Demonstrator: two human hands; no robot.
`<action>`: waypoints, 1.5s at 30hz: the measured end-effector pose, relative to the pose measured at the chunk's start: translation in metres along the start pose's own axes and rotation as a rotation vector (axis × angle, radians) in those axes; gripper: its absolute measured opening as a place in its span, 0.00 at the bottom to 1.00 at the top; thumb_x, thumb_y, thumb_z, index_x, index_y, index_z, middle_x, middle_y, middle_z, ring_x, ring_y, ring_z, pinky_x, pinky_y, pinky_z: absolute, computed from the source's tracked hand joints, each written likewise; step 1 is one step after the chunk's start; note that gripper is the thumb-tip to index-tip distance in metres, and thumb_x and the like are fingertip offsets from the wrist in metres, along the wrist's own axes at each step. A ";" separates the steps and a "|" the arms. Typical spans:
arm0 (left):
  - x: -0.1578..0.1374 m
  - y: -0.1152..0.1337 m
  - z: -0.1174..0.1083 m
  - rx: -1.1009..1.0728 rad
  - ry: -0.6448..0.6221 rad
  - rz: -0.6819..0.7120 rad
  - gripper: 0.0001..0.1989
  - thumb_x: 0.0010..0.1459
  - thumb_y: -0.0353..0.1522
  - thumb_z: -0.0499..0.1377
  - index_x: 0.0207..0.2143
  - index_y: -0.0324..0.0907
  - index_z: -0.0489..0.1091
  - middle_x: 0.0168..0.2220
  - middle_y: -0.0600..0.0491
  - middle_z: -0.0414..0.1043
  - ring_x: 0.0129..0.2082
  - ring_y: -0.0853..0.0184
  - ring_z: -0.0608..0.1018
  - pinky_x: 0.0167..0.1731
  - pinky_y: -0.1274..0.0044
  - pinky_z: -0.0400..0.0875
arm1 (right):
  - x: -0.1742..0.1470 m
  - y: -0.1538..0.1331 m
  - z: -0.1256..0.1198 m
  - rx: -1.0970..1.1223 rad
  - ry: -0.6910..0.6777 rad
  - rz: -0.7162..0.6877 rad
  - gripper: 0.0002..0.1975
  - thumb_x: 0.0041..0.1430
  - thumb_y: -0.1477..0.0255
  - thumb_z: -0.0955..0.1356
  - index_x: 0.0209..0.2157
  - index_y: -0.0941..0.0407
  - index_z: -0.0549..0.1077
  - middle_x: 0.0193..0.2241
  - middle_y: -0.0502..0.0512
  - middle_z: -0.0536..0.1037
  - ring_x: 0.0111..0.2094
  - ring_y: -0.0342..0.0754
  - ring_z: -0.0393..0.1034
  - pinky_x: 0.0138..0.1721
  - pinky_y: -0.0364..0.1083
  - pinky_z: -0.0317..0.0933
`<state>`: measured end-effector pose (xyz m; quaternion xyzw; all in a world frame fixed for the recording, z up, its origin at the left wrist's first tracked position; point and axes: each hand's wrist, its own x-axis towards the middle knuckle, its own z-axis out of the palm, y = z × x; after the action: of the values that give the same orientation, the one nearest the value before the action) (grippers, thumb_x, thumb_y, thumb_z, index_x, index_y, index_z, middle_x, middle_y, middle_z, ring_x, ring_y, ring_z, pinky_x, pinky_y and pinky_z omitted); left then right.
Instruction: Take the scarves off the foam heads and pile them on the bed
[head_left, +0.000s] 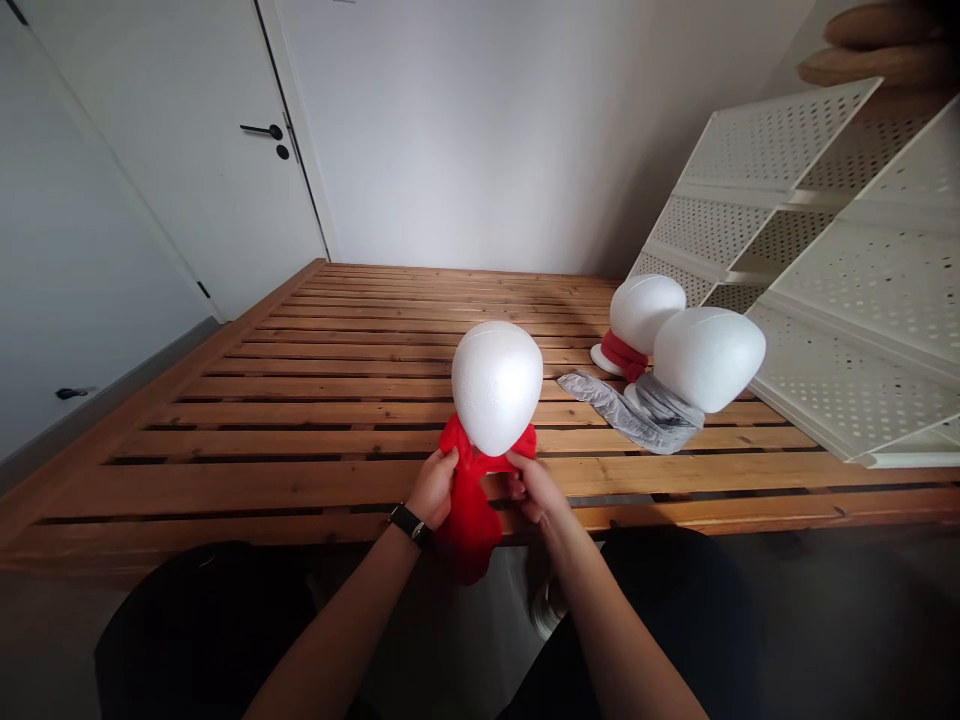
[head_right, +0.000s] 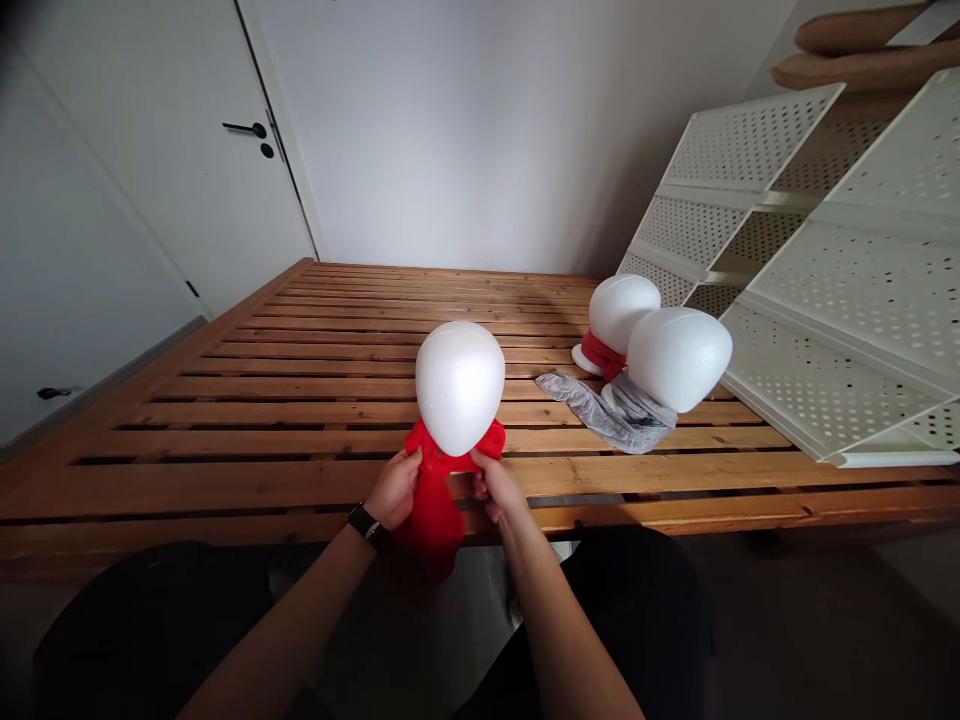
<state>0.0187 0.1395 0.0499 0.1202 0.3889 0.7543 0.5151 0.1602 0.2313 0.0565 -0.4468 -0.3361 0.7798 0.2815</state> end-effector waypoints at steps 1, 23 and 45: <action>0.002 0.001 -0.002 -0.010 0.023 0.011 0.17 0.51 0.36 0.73 0.43 0.40 0.80 0.46 0.45 0.84 0.48 0.56 0.84 0.55 0.66 0.76 | 0.003 -0.008 -0.006 0.033 0.024 -0.027 0.19 0.60 0.67 0.73 0.25 0.54 0.59 0.15 0.41 0.58 0.15 0.35 0.43 0.14 0.36 0.38; 0.002 0.007 -0.009 -0.088 0.016 -0.070 0.18 0.61 0.34 0.67 0.53 0.39 0.77 0.55 0.41 0.80 0.49 0.55 0.83 0.50 0.63 0.80 | -0.026 -0.044 -0.062 -0.335 0.060 -0.046 0.23 0.68 0.50 0.70 0.36 0.58 0.74 0.23 0.52 0.74 0.18 0.41 0.66 0.14 0.38 0.54; 0.011 0.044 -0.025 0.000 0.127 -0.072 0.06 0.61 0.28 0.64 0.41 0.40 0.78 0.36 0.48 0.83 0.31 0.67 0.81 0.42 0.71 0.80 | -0.010 -0.071 -0.078 0.053 0.081 -0.204 0.08 0.67 0.63 0.68 0.36 0.52 0.68 0.30 0.54 0.79 0.31 0.51 0.75 0.30 0.49 0.74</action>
<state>-0.0305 0.1303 0.0620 0.0578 0.4249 0.7414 0.5163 0.2436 0.2890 0.0871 -0.4338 -0.3476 0.7370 0.3845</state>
